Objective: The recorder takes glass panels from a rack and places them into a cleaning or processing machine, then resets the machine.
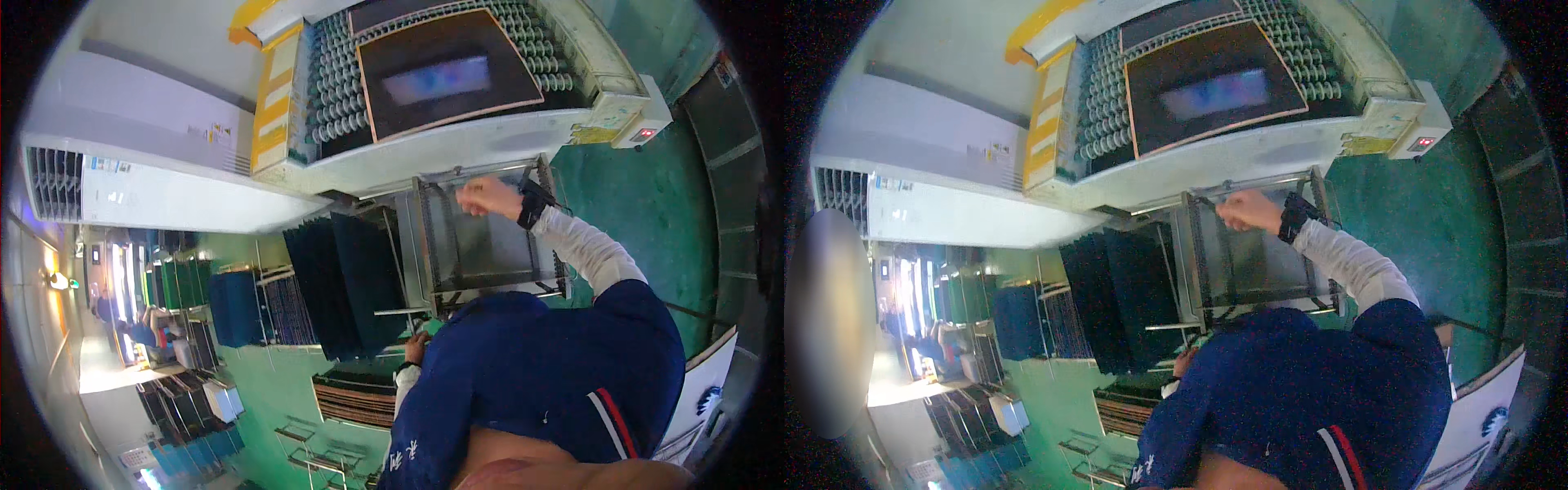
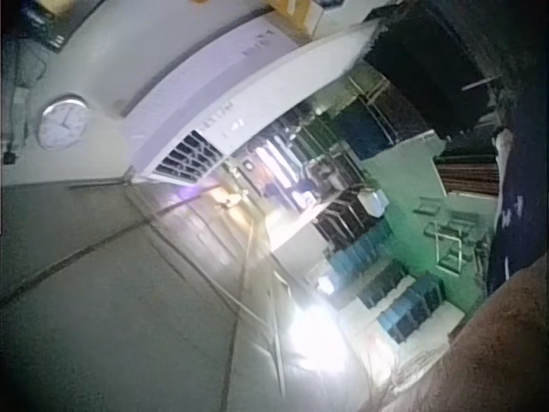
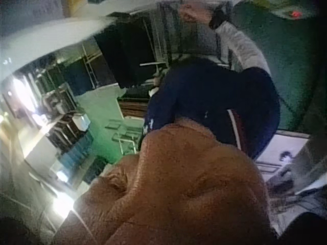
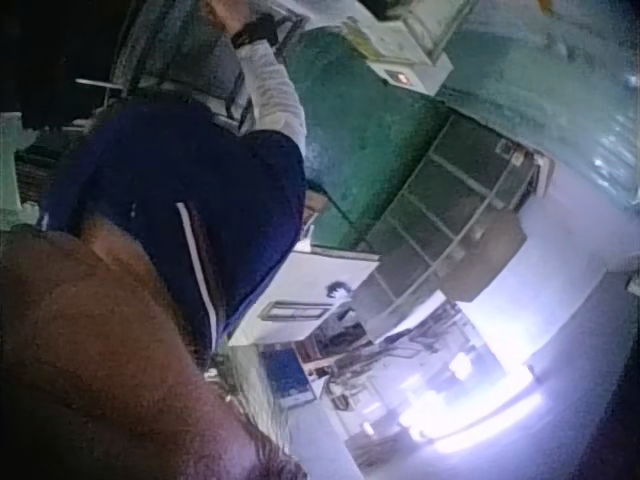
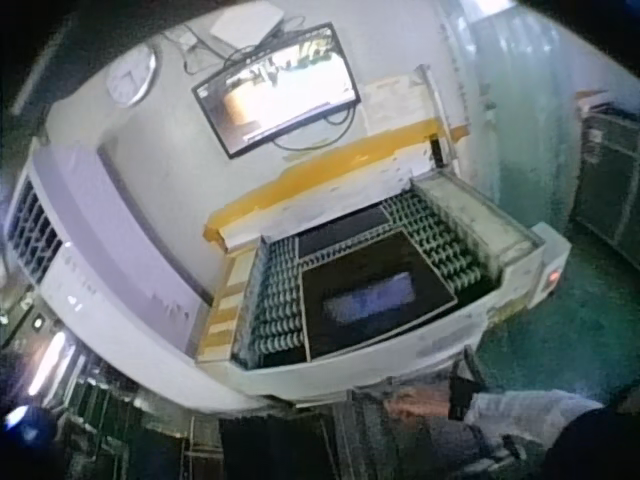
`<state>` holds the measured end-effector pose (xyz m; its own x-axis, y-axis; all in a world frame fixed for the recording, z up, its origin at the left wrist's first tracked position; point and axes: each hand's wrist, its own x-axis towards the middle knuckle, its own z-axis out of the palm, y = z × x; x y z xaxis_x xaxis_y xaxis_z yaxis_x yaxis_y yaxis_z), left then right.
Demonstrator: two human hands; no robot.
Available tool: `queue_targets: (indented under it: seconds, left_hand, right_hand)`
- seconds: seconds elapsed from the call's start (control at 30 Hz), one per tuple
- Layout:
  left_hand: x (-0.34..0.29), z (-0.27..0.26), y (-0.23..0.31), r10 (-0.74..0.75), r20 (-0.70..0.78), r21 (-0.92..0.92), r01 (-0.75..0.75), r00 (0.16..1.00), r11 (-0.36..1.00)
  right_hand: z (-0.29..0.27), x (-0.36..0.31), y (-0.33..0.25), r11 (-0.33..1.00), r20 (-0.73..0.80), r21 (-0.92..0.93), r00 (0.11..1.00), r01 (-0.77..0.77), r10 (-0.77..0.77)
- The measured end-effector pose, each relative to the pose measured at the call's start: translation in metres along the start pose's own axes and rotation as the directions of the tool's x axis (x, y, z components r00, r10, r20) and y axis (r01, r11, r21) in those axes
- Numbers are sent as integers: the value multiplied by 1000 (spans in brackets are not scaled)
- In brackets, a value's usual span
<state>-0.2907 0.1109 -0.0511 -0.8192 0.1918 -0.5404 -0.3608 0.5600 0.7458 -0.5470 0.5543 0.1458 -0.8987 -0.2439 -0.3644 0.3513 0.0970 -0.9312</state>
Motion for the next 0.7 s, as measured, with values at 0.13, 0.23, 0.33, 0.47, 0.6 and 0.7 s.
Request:
queue_targets:
  seconds: [0.13,0.23,0.33,0.47,0.6,0.7]
  left_hand:
    - [2,-1,46,-371,-32,-299,346,928,890]
    - [1,4,23,-245,-7,-354,226,970,908]
    - [10,10,-11,-280,-54,-248,258,959,934]
    - [15,7,-14,-283,9,-83,282,959,956]
    - [14,18,-18,-265,-57,-402,221,963,889]
    - [13,22,-46,-402,8,-587,330,915,739]
  right_hand:
    - [33,-45,43,754,417,-619,905,220,78]
    - [49,-75,80,682,501,-659,861,317,84]
    - [60,-88,92,662,434,-693,898,284,69]
    - [80,-95,103,478,383,-831,916,285,120]
    - [77,-102,89,366,425,-835,904,410,-45]
    - [82,-111,64,359,410,-830,903,428,-127]
